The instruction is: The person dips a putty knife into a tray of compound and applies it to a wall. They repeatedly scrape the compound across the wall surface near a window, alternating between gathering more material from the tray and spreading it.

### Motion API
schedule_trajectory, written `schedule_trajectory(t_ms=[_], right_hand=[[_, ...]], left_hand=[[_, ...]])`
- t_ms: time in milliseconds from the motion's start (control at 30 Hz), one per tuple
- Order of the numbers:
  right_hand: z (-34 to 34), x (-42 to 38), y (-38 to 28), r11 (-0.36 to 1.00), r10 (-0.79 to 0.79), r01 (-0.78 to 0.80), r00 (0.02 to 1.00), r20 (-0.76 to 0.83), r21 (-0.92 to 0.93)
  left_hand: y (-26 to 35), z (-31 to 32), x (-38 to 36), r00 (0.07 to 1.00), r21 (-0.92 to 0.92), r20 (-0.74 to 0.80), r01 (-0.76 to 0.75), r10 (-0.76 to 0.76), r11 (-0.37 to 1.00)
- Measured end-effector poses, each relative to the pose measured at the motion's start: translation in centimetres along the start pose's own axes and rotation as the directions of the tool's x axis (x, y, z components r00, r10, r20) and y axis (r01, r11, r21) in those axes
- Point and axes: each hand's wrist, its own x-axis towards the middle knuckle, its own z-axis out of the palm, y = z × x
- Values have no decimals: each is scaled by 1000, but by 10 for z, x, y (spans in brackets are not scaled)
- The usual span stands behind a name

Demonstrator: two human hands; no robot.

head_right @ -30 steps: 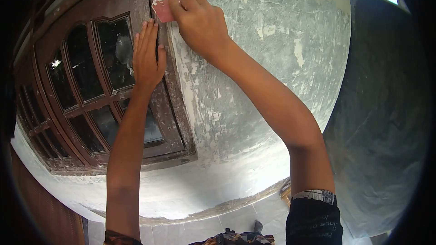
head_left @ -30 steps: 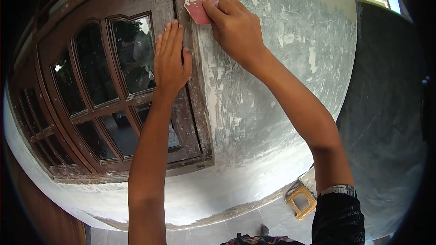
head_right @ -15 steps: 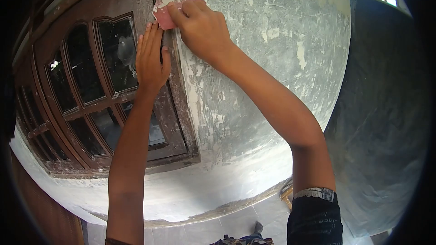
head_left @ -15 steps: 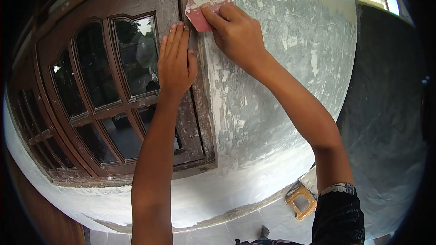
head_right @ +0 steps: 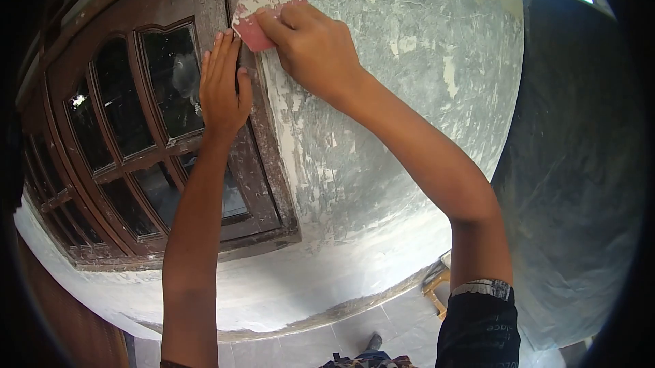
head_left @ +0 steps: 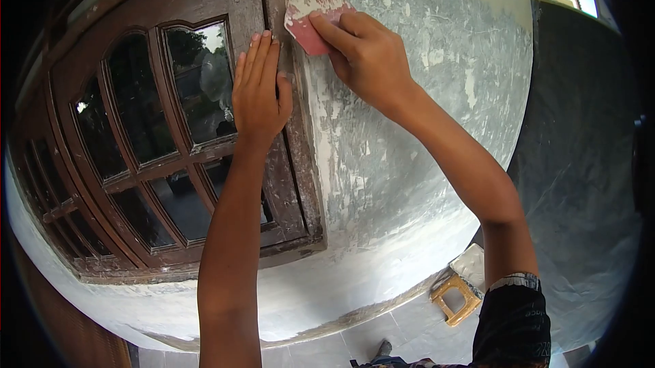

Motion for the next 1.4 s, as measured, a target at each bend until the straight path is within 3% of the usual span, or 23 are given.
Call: schedule_trajectory(t_ms=[133,233,333,433,533,667,800,867,1000,1100,1167,1267,1333,1400], right_hand=[[18,14,25,996,3,-2,1000,10,-91],[25,-28,12,998,58,-55,986,154,-24],[3,-65,-29,995,21,-40,979,201,93],[-7,-40,-21,993,30,-38,997,68,115],[8,1,19,998,60,-61,998,-21,-23],[26,-12,35,994,57,-55,998,24,-91],[8,-72,-17,996,47,-61,979,196,65],[-1,-64,-22,993,23,-45,980,196,106],[7,-3,22,997,72,-71,996,-61,14],[20,7,40,996,83,-85,996,-43,-42],[30,-15,31,993,103,-98,991,85,-72],[12,-64,-23,995,73,-87,971,229,53],[3,-64,-39,987,15,-40,988,155,156],[2,-37,-24,983,109,-120,991,81,140]], left_hand=[[-1,0,-1,1000,-4,4,3,-3,1000],[-1,-1,1,1000,18,-10,-21,21,1000],[0,-2,-1,1000,23,-11,-21,21,1000],[0,-2,2,1000,9,-11,-25,25,1000],[2,-1,-1,1000,31,-1,-12,12,999],[0,-1,0,1000,13,-1,-13,13,1000],[0,-1,-1,1000,-8,-8,-12,12,1000],[-1,-2,1,1000,9,-16,-21,21,1000],[1,-1,1,999,36,-23,-25,26,999],[-1,0,-1,1000,7,-2,-11,11,1000],[-1,-1,-1,1000,6,2,-9,9,1000],[-1,-1,-1,1000,8,1,-16,16,1000],[-1,-3,2,1000,24,-10,-29,29,999],[1,-3,1,1000,12,-16,-19,20,1000]])
